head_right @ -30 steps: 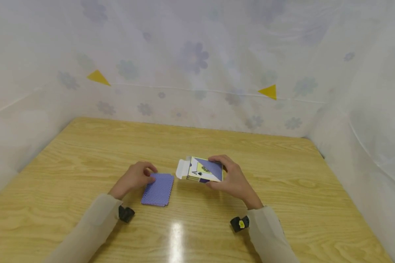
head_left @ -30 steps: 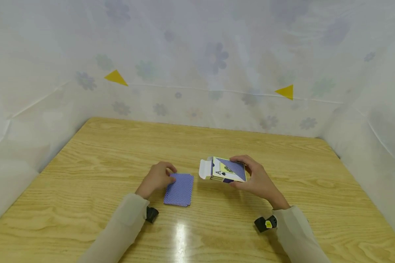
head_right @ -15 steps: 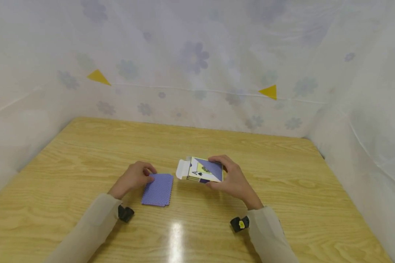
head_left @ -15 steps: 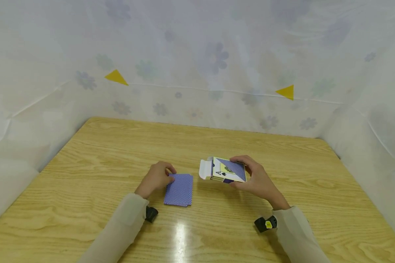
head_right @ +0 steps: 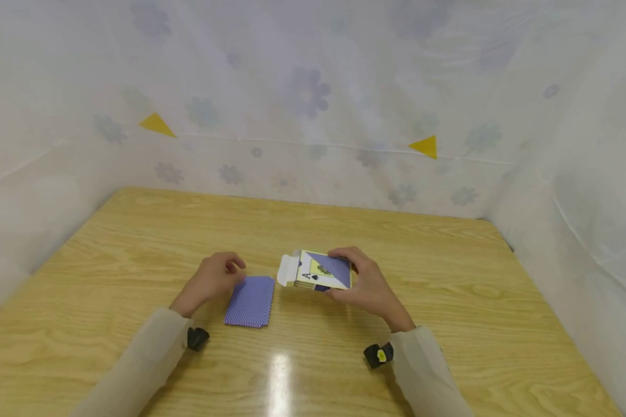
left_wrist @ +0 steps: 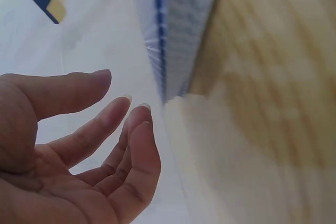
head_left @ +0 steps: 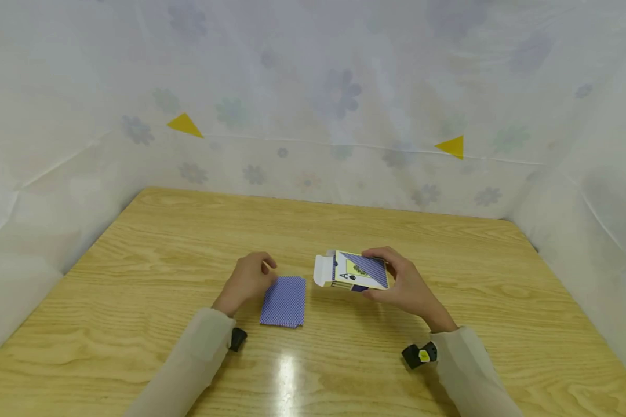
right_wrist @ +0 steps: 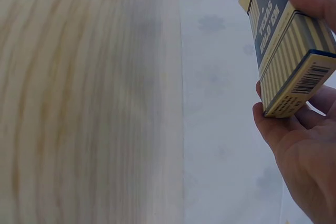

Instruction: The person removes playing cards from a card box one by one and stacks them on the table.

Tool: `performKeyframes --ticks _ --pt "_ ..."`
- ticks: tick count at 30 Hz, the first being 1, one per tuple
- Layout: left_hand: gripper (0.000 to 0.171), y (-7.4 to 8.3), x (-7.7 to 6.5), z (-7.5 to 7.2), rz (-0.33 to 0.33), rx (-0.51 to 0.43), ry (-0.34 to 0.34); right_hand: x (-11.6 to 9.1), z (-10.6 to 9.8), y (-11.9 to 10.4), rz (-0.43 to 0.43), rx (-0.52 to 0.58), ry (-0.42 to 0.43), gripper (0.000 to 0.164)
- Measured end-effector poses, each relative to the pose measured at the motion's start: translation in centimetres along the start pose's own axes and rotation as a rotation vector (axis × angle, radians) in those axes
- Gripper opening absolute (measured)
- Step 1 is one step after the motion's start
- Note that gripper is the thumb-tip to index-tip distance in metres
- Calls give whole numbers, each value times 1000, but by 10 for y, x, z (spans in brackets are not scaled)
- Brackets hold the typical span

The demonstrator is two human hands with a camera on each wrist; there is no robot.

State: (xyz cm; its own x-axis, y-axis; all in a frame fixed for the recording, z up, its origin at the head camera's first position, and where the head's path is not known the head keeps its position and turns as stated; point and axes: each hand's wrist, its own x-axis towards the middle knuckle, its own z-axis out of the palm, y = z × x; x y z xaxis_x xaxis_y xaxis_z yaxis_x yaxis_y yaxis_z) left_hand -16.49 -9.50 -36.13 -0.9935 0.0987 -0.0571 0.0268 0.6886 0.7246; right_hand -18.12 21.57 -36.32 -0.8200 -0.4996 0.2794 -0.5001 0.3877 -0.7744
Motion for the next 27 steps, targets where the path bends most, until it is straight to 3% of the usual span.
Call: performKeyframes --ticks 7,18,27 --pt "15 19 -2 1 61 -49 55 3 2 0 -4 -4 -12 62" --pt "9 45 -7 11 120 -133 80 4 7 2 -22 -4 -23 61" --pt "7 53 -12 21 156 -183 2 5 14 1 -44 -4 -29 63"
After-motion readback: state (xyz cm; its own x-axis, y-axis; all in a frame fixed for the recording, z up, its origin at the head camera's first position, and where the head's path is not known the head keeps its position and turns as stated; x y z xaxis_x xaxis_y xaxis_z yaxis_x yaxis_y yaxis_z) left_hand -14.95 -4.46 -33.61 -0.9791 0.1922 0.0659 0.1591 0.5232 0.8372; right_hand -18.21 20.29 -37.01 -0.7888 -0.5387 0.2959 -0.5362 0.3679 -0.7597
